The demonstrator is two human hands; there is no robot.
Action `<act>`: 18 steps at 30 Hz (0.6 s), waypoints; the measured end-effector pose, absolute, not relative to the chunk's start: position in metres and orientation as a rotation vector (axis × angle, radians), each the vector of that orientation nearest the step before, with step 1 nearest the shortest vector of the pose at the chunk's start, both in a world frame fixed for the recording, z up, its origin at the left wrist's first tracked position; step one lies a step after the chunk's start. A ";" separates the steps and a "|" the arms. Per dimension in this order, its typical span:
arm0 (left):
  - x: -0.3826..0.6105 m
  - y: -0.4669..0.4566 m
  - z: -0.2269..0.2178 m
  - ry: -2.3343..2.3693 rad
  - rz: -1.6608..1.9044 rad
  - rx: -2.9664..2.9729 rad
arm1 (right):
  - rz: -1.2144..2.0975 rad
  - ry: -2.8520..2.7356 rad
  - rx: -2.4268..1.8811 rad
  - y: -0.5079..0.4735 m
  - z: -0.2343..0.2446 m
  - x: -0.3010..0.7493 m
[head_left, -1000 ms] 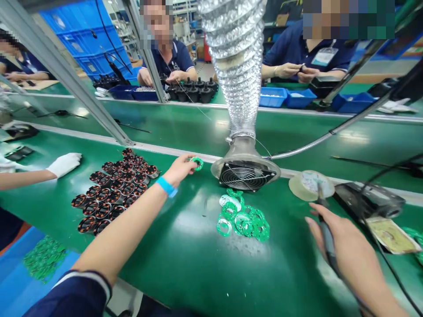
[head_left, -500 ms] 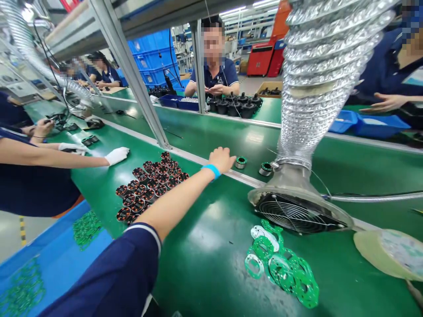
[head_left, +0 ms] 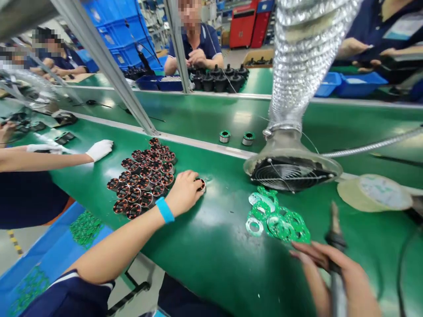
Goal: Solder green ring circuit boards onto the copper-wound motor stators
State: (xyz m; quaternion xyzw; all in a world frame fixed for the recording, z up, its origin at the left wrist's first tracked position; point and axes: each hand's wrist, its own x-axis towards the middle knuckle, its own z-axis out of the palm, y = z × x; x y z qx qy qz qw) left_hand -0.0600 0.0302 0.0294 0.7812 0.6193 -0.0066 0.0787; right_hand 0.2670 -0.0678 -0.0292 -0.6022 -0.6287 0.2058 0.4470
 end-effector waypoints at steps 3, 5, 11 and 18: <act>-0.038 0.003 0.018 1.437 0.151 2.345 | 0.614 -1.679 -1.433 -0.067 -0.019 0.222; -0.029 -0.009 0.010 1.242 0.249 2.280 | 0.671 -1.750 -1.499 -0.067 -0.013 0.201; -0.018 -0.017 -0.001 1.018 0.329 2.132 | 0.592 -1.908 -1.450 -0.066 -0.006 0.177; -0.004 -0.024 0.013 1.062 0.416 1.900 | 0.470 -1.937 -1.448 -0.064 -0.008 0.190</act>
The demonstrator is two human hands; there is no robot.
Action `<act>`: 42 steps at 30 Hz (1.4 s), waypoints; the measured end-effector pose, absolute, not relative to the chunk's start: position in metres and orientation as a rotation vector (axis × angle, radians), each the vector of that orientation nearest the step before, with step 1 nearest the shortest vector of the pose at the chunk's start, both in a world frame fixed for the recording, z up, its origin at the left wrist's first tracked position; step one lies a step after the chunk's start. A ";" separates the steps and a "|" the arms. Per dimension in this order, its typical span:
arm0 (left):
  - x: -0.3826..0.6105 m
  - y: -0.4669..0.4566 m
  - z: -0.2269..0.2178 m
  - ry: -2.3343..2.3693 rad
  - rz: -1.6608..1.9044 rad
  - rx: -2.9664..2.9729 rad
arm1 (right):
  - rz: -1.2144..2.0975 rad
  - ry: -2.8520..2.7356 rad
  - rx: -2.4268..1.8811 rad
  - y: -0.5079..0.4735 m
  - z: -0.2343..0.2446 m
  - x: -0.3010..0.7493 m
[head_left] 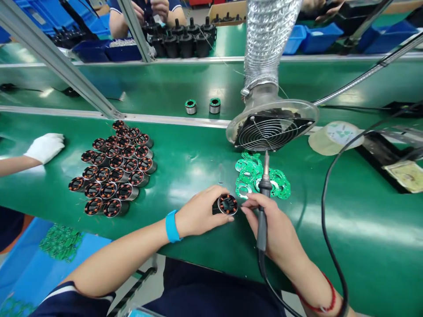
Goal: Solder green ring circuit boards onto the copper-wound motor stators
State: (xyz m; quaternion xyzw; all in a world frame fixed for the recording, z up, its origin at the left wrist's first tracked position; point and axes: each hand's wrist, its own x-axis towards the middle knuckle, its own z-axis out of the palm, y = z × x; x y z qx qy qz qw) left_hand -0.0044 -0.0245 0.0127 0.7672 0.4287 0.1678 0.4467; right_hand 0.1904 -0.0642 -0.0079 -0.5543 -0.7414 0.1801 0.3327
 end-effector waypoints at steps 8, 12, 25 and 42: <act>-0.005 -0.019 0.015 1.301 0.318 2.345 | 0.318 -1.895 -1.651 -0.052 -0.018 0.202; -0.015 -0.014 0.011 1.296 0.182 2.488 | 0.396 -1.983 -1.661 -0.047 -0.023 0.201; 0.002 -0.023 -0.001 1.185 0.496 2.057 | 0.686 -1.346 -1.679 -0.066 -0.006 0.201; 0.020 -0.026 -0.003 1.229 0.534 2.123 | 0.703 -1.268 -1.606 -0.107 -0.029 0.240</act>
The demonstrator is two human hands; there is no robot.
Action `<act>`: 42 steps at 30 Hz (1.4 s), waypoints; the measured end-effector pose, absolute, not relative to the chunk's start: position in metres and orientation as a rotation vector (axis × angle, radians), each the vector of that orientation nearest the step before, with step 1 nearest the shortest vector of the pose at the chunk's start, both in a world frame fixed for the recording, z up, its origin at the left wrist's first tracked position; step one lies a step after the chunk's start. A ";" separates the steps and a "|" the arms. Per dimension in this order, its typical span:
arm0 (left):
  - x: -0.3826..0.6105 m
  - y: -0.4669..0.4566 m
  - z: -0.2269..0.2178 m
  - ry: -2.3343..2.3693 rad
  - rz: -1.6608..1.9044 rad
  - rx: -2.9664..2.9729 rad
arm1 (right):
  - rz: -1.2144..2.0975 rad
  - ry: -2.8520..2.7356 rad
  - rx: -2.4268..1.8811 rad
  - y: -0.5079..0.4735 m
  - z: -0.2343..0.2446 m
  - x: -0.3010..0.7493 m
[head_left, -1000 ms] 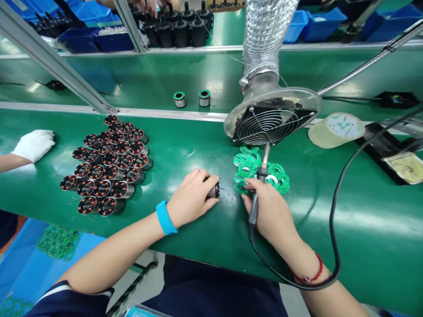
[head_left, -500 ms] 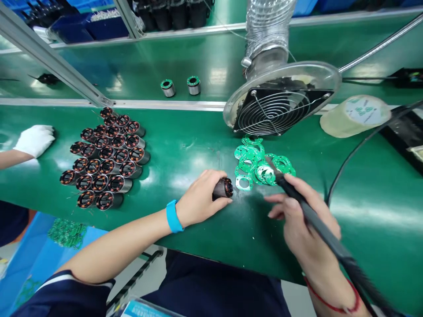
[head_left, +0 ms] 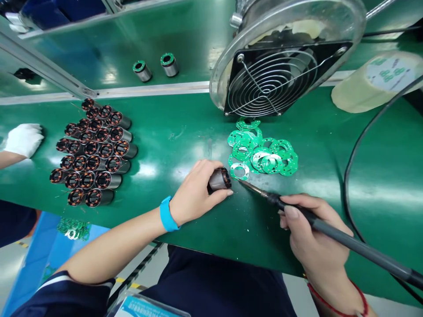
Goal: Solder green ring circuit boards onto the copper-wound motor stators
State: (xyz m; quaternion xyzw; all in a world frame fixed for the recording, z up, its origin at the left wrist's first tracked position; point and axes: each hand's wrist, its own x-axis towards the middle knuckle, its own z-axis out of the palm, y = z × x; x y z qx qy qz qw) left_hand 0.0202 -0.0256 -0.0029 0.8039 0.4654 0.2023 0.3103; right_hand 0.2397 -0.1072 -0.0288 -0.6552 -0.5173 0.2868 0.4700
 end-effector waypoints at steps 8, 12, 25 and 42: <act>0.020 -0.027 -0.007 1.216 0.508 2.253 | 0.711 -1.241 -1.627 -0.108 -0.030 0.240; 0.020 -0.027 -0.009 1.177 0.536 2.339 | 0.733 -1.231 -1.620 -0.108 -0.031 0.240; 0.020 -0.031 -0.010 1.097 0.628 2.486 | 0.727 -1.230 -1.611 -0.111 -0.028 0.239; 0.020 -0.028 -0.012 1.084 0.666 2.536 | 0.513 -1.569 -1.420 -0.103 -0.019 0.237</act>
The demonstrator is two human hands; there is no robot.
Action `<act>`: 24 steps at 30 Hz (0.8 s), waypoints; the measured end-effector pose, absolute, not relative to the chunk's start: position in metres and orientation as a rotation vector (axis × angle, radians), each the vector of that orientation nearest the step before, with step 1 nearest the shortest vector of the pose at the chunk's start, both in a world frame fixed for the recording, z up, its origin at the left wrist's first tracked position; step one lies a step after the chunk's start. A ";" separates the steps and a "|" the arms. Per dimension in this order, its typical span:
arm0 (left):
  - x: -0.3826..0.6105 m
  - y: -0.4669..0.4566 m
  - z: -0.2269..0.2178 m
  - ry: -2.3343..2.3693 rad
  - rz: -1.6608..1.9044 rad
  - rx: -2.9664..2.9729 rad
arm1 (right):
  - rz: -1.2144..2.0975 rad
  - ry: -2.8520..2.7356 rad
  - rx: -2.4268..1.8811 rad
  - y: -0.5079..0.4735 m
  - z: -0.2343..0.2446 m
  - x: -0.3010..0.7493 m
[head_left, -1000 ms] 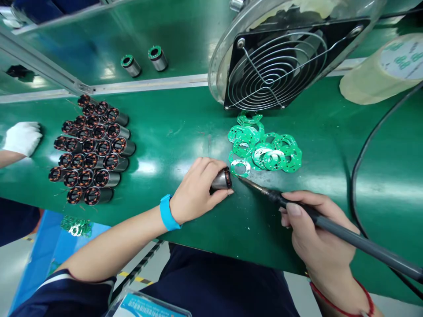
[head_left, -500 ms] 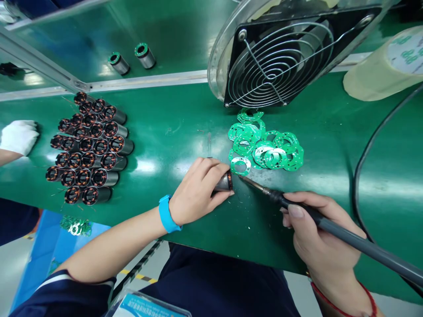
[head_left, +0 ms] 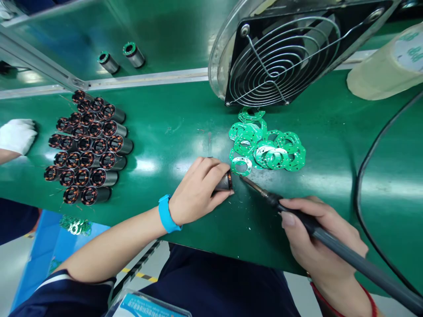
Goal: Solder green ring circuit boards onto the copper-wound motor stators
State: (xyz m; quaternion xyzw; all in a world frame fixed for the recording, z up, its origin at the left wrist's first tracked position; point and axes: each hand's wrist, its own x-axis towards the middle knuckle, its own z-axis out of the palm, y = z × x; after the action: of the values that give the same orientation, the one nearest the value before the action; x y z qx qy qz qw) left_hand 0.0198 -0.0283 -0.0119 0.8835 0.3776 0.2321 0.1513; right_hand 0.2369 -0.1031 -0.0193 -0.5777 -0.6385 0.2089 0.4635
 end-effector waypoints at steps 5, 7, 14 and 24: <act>0.020 -0.028 -0.012 1.072 0.642 2.552 | 0.432 -1.648 -1.350 -0.104 -0.015 0.237; 0.020 -0.028 -0.012 1.068 0.633 2.559 | 0.427 -1.747 -1.388 -0.103 -0.016 0.236; 0.019 -0.028 -0.012 1.067 0.617 2.572 | 0.207 -2.189 -1.434 -0.082 -0.022 0.222; 0.024 -0.029 0.000 1.248 0.536 1.998 | 0.344 -1.912 -1.630 -0.087 -0.013 0.219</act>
State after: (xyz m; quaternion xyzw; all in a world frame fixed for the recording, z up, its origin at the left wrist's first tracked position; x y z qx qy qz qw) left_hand 0.0237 -0.0288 0.0003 0.7732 0.4829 0.2074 0.3548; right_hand 0.2186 -0.0872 -0.0129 -0.6135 -0.7196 0.1295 0.2983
